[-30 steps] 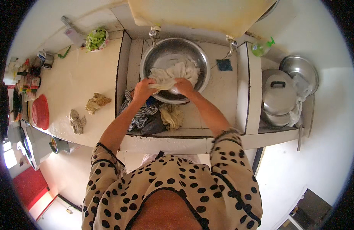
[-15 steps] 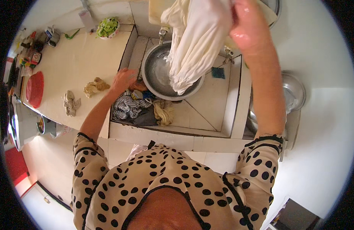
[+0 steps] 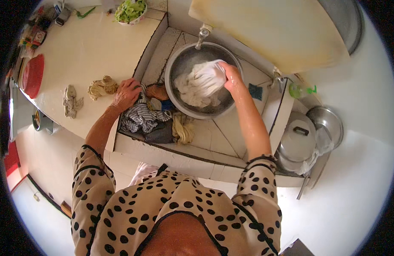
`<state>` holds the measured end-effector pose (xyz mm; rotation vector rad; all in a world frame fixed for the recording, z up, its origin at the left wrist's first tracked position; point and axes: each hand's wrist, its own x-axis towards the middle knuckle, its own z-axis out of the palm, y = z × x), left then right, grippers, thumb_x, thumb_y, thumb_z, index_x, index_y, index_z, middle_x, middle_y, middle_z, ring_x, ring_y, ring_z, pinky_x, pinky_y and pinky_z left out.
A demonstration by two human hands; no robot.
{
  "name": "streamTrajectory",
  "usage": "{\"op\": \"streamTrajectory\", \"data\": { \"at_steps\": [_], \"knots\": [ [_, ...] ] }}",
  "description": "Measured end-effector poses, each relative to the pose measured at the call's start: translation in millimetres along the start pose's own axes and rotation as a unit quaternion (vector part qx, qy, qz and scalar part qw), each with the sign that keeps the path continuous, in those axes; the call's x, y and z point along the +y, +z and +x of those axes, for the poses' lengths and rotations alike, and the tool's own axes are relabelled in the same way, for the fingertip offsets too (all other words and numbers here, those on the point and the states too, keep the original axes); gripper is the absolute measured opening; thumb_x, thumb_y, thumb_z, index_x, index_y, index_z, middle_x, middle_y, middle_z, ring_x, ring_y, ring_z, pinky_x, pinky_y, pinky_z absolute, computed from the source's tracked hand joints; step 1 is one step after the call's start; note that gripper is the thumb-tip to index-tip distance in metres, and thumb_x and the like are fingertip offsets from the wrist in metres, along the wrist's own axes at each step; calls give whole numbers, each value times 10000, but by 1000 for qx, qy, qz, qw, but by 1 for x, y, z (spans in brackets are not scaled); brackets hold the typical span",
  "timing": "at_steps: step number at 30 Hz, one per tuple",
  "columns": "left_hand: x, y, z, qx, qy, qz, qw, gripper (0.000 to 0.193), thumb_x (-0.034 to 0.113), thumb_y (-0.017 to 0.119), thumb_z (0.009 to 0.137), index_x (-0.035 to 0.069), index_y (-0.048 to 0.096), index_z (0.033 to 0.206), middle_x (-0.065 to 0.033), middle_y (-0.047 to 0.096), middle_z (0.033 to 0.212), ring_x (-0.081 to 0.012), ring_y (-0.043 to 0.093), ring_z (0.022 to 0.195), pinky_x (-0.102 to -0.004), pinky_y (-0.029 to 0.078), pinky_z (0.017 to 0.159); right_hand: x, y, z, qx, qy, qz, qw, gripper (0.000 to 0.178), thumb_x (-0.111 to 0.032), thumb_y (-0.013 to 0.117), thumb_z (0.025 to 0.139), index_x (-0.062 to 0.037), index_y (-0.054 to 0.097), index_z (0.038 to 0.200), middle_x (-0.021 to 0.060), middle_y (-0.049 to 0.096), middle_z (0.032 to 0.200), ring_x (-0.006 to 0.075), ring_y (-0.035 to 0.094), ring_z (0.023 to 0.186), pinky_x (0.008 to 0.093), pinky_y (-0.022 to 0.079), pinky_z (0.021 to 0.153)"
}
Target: Manually wash and rinse several items of clothing in a basin.
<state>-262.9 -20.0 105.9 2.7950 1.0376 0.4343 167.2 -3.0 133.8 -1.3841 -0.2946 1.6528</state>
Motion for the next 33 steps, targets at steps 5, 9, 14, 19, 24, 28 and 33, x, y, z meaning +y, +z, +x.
{"op": "streamTrajectory", "data": {
  "at_steps": [5, 9, 14, 19, 24, 28, 33],
  "knots": [
    [-10, 17, 8, -7, -5, -26, 1000, 183, 68, 622, 729, 63, 603, 910, -80, 579, 1040, -288, 481, 1123, -424, 399, 938, 83, -88, 82, 268, -242, -431, 827, 476, -291, 665, 814, 51, 550, 1125, 191, 605, 1096, 318, 590, 995, 417, 456, 839],
    [-7, 11, 20, -7, -1, -38, 999, 199, 64, 628, 716, 57, 605, 913, -77, 589, 1012, -282, 487, 1116, -422, 404, 932, 175, -74, 139, 352, -239, -443, 789, 384, -227, 540, 867, 40, 536, 1143, 223, 590, 1080, 357, 577, 997, 427, 444, 855],
    [-13, 7, -9, -24, -37, -18, 999, 203, 75, 636, 707, 60, 604, 907, -72, 588, 1004, -275, 490, 1108, -418, 401, 928, 90, 0, 73, 79, -90, -466, 877, 279, -122, 509, 845, 38, 585, 1060, 197, 619, 961, 371, 595, 914, 424, 472, 817],
    [-10, 6, 13, -23, -11, -27, 999, 191, 83, 637, 704, 64, 599, 890, -71, 586, 995, -267, 491, 1107, -414, 401, 927, 139, -43, 99, 339, -265, -485, 762, 209, -76, 514, 821, 40, 622, 956, 200, 642, 952, 344, 606, 902, 423, 475, 785],
    [-11, 3, 2, -28, -24, -21, 999, 193, 85, 640, 698, 62, 599, 886, -69, 587, 992, -268, 495, 1103, -409, 401, 926, 106, -25, 87, 91, -193, -531, 820, 238, -120, 519, 822, 48, 616, 960, 244, 639, 932, 385, 601, 887, 445, 457, 758],
    [-10, 8, 12, -24, -11, -30, 999, 194, 78, 638, 690, 57, 600, 879, -71, 586, 982, -269, 499, 1097, -406, 403, 925, 134, -62, 92, 200, -277, -539, 770, 266, -170, 559, 809, 50, 604, 951, 266, 635, 878, 424, 610, 817, 475, 459, 718],
    [-12, 4, 4, -8, -14, -24, 1000, 188, 67, 638, 681, 53, 601, 864, -75, 587, 970, -272, 501, 1089, -408, 404, 924, 119, -59, 62, 250, -209, -430, 842, 231, -118, 508, 833, 35, 608, 974, 263, 624, 892, 474, 585, 858, 491, 458, 750]
  ]
}}
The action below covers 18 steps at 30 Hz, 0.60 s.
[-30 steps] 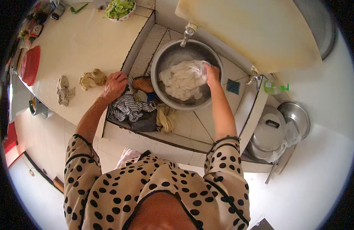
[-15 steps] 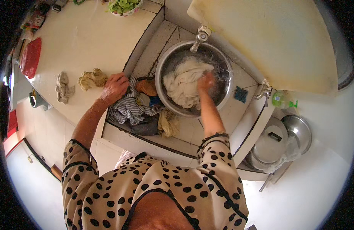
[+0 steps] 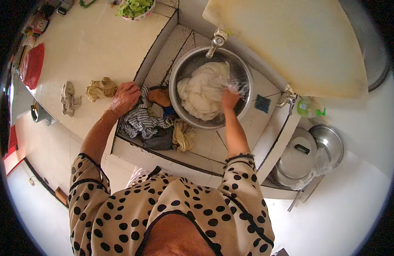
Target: Manually wash and rinse several items of clothing in a basin.
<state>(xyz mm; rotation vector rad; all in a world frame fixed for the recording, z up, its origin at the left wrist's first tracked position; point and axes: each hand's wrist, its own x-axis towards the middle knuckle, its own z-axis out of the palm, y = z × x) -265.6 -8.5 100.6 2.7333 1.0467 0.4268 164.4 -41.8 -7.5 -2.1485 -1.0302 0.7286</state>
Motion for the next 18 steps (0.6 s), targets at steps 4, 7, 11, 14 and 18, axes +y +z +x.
{"op": "streamTrajectory", "data": {
  "at_steps": [4, 7, 11, 14, 18],
  "knots": [
    [1, 2, 3, 2, 4, -16, 1000, 180, 58, 640, 678, 49, 600, 854, -73, 587, 957, -275, 501, 1084, -404, 405, 924, 39, 13, -12, -5, -157, -258, 953, 240, -192, 535, 832, 22, 643, 836, 256, 630, 794, 471, 589, 791, 516, 451, 733],
    [2, 0, 5, 29, 17, -12, 999, 174, 54, 639, 682, 47, 601, 851, -74, 588, 954, -278, 499, 1085, -404, 406, 922, 20, -22, -6, -66, -76, -210, 972, 282, -249, 571, 822, 29, 621, 835, 262, 621, 780, 411, 612, 747, 478, 451, 692],
    [1, 3, -5, 39, 9, -15, 999, 163, 52, 635, 689, 42, 600, 847, -83, 591, 961, -280, 499, 1077, -404, 404, 918, -73, -81, -25, -164, 125, 295, 933, 319, -288, 669, 811, 11, 655, 920, 48, 646, 894, 141, 576, 780, 315, 459, 719],
    [-1, -1, 0, 46, 29, -25, 998, 142, 59, 626, 697, 34, 594, 834, -90, 588, 956, -276, 495, 1065, -400, 400, 918, -213, -161, -71, -156, 103, 396, 899, 313, -258, 642, 862, 11, 617, 1019, 94, 653, 982, 214, 632, 895, 364, 498, 860],
    [-2, 2, -3, 29, 26, -30, 999, 156, 45, 635, 728, 23, 598, 878, -117, 581, 983, -300, 497, 1072, -429, 399, 931, -321, -235, -117, 1, -3, 383, 924, 369, -166, 605, 872, 25, 567, 1185, 109, 594, 1177, 197, 569, 1074, 334, 436, 971]
  ]
}}
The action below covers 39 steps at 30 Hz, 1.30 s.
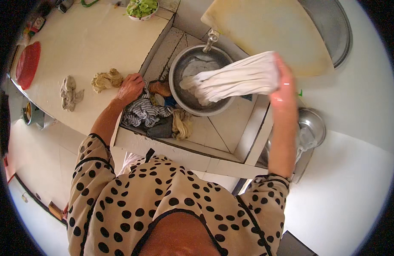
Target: Manually wash and rinse several items of clothing in a basin.
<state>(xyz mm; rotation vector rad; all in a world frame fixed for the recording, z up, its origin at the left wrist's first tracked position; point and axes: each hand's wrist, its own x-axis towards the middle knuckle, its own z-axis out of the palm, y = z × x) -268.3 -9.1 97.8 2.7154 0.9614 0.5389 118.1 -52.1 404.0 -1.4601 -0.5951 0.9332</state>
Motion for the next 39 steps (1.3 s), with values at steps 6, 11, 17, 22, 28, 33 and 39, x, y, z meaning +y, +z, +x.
{"op": "streamTrajectory", "data": {
  "at_steps": [6, 11, 17, 22, 28, 33, 39],
  "knots": [
    [-1, 8, 3, 36, 15, 7, 999, 89, 76, 586, 716, 35, 591, 794, -92, 570, 939, -268, 474, 1073, -392, 390, 924, -133, -23, -25, -20, -160, 43, 986, 456, -163, 632, 856, 56, 514, 1238, 146, 563, 1227, 235, 553, 1117, 373, 417, 1017],
    [-1, 2, -5, 38, 7, 15, 999, 114, 63, 597, 695, 35, 590, 806, -92, 568, 945, -271, 480, 1064, -386, 393, 926, -132, -11, -21, -3, -235, -54, 970, 449, -165, 599, 879, 11, 490, 1277, 142, 561, 1234, 246, 538, 1148, 396, 409, 1029],
    [-1, -3, -6, 15, -7, 12, 1000, 137, 56, 606, 698, 35, 580, 831, -92, 563, 967, -269, 481, 1069, -391, 396, 928, 88, -21, 54, -41, 63, 88, 993, 357, -193, 628, 862, -17, 574, 1168, 92, 603, 1141, 203, 560, 1073, 371, 433, 983],
    [1, -3, -1, -18, -35, -13, 999, 109, 54, 629, 730, 46, 611, 837, -85, 599, 960, -282, 512, 1071, -421, 407, 932, 328, -39, 84, -88, 213, -308, 923, 274, -264, 676, 811, -26, 627, 935, 69, 637, 889, 173, 592, 819, 323, 458, 728],
    [-1, 3, -11, -1, -33, 6, 999, 122, 75, 622, 712, 42, 599, 827, -81, 585, 956, -268, 496, 1071, -401, 398, 934, 403, -33, 60, -93, -24, -497, 863, 586, -341, 702, 768, 48, 519, 1166, 197, 602, 1090, 307, 585, 998, 397, 436, 846],
    [-1, 4, 3, 16, -16, -15, 1000, 125, 62, 637, 703, 43, 607, 822, -86, 592, 936, -281, 506, 1066, -412, 407, 925, 274, -56, 98, -182, 231, -140, 945, 279, -207, 687, 808, -14, 625, 1000, 118, 657, 947, 200, 634, 873, 336, 499, 800],
    [0, 6, 5, 31, 2, -15, 999, 126, 47, 644, 703, 33, 610, 823, -104, 593, 928, -297, 513, 1053, -427, 415, 914, -9, -21, 7, -102, 56, -48, 992, 275, -165, 682, 819, 0, 607, 1026, 94, 628, 1000, 190, 617, 935, 343, 494, 855]
  ]
}}
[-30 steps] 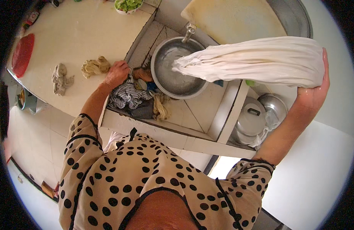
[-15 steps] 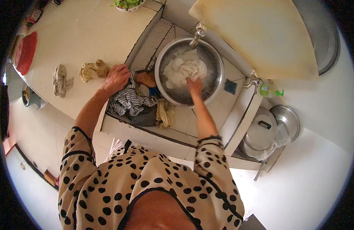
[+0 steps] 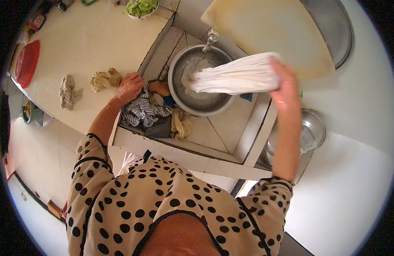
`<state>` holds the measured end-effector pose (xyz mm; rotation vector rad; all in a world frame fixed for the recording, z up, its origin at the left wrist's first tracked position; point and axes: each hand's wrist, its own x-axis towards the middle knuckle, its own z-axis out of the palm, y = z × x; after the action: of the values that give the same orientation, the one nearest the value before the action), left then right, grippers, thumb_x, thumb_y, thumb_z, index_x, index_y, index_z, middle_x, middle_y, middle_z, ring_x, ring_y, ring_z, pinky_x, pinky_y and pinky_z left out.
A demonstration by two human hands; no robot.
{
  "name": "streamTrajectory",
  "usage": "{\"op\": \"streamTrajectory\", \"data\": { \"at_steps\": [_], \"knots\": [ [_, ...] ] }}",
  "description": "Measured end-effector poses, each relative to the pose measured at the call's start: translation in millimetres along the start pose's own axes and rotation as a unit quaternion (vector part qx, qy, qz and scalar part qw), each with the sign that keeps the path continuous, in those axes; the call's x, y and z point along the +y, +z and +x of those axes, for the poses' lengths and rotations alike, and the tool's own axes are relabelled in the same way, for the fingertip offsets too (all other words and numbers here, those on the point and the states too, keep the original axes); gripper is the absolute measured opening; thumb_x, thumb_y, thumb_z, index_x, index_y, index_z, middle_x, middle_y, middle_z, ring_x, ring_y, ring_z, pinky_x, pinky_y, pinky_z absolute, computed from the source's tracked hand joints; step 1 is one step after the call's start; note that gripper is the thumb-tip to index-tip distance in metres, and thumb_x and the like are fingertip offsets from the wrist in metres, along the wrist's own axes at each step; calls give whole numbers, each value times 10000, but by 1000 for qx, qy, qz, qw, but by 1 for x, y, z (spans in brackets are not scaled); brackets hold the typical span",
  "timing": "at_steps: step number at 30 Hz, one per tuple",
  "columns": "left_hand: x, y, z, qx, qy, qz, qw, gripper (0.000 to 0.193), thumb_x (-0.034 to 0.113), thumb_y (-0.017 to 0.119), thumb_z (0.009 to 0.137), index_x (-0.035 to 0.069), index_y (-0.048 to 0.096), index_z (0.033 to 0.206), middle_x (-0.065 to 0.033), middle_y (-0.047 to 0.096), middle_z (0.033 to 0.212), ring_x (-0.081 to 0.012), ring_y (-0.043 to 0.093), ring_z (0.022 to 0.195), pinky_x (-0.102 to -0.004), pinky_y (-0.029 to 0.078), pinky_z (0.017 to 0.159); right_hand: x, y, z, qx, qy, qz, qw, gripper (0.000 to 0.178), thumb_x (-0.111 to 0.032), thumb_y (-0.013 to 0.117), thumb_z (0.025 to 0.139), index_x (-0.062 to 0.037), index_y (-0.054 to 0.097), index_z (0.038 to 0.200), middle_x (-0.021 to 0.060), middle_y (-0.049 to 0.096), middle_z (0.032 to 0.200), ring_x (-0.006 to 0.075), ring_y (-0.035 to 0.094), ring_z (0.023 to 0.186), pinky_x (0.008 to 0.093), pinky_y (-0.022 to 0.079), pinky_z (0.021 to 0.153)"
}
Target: Manually wash and rinse several items of clothing in a basin.
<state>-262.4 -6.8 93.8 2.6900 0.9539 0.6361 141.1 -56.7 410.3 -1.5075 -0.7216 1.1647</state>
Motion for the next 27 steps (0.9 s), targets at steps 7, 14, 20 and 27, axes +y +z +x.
{"op": "streamTrajectory", "data": {
  "at_steps": [7, 14, 20, 27],
  "knots": [
    [0, -5, -3, 10, 7, 14, 1000, 108, 74, 609, 688, 24, 595, 783, -95, 586, 923, -272, 496, 1057, -399, 414, 905, -148, -1, -46, 80, -170, 27, 982, 357, -172, 615, 889, 39, 557, 1171, 122, 615, 1130, 223, 580, 1067, 360, 447, 958],
    [-5, -10, -17, -2, 12, 38, 999, 149, 83, 584, 653, 35, 601, 792, -107, 584, 897, -292, 529, 983, -401, 445, 854, -32, -15, 17, 45, -92, 42, 994, 329, -217, 594, 891, -7, 586, 1144, 92, 606, 1122, 207, 553, 1073, 367, 430, 964],
    [-1, 2, -3, -33, 3, 40, 999, 155, 100, 607, 674, 57, 616, 823, -95, 599, 932, -288, 516, 1054, -415, 417, 904, 244, -4, 105, -84, 105, -140, 981, 262, -124, 707, 759, -36, 645, 997, 42, 671, 880, 132, 629, 755, 292, 506, 677],
    [8, -26, 9, -55, -12, 38, 998, 145, 113, 633, 706, 57, 610, 838, -80, 587, 948, -271, 505, 1051, -418, 404, 901, 387, 19, 116, 45, 20, -589, 806, 431, -208, 695, 751, 12, 562, 1097, 145, 650, 962, 255, 626, 899, 367, 491, 782]
  ]
}}
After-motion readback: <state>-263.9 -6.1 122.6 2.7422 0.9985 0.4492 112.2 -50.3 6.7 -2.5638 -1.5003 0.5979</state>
